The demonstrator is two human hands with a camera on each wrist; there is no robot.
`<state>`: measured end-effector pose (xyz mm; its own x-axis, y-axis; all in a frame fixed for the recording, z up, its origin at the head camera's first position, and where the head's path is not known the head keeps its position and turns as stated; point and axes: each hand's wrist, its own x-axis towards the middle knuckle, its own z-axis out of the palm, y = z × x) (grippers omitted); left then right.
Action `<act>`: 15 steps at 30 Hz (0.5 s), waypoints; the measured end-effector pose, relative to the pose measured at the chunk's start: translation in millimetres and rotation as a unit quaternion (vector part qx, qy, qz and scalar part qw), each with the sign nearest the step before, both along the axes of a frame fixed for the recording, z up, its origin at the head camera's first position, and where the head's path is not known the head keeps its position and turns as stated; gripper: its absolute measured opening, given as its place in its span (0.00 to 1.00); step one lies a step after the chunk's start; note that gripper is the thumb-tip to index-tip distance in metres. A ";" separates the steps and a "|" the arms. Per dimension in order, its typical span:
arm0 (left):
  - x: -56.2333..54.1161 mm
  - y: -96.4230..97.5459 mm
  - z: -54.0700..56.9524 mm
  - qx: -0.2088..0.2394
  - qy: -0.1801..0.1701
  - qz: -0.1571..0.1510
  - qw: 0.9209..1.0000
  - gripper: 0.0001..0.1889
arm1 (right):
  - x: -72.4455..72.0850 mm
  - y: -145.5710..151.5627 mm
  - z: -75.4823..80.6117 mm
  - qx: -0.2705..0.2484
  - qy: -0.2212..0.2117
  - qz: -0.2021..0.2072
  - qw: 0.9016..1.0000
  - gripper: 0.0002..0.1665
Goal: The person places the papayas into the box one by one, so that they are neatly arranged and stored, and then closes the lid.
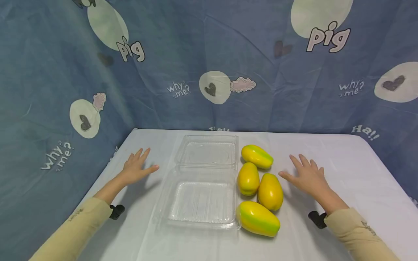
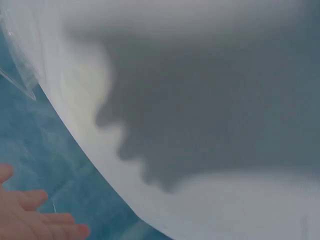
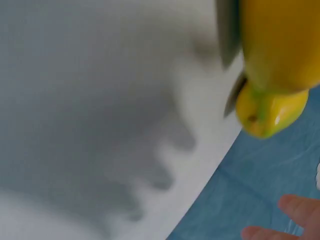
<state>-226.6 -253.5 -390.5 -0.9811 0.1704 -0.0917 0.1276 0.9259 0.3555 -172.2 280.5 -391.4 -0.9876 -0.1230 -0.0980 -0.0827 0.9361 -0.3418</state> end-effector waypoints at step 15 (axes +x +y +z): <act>23.3 21.3 -4.4 0.188 -0.064 -0.027 0.980 0.45 | 28.2 -33.1 -5.3 -0.078 -0.035 0.017 0.996 0.51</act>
<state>-203.3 -232.2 -394.9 -0.9546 0.2663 -0.1336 0.1049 0.7201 0.6859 -144.0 247.5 -396.7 -0.9740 -0.1757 -0.1431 -0.0848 0.8681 -0.4890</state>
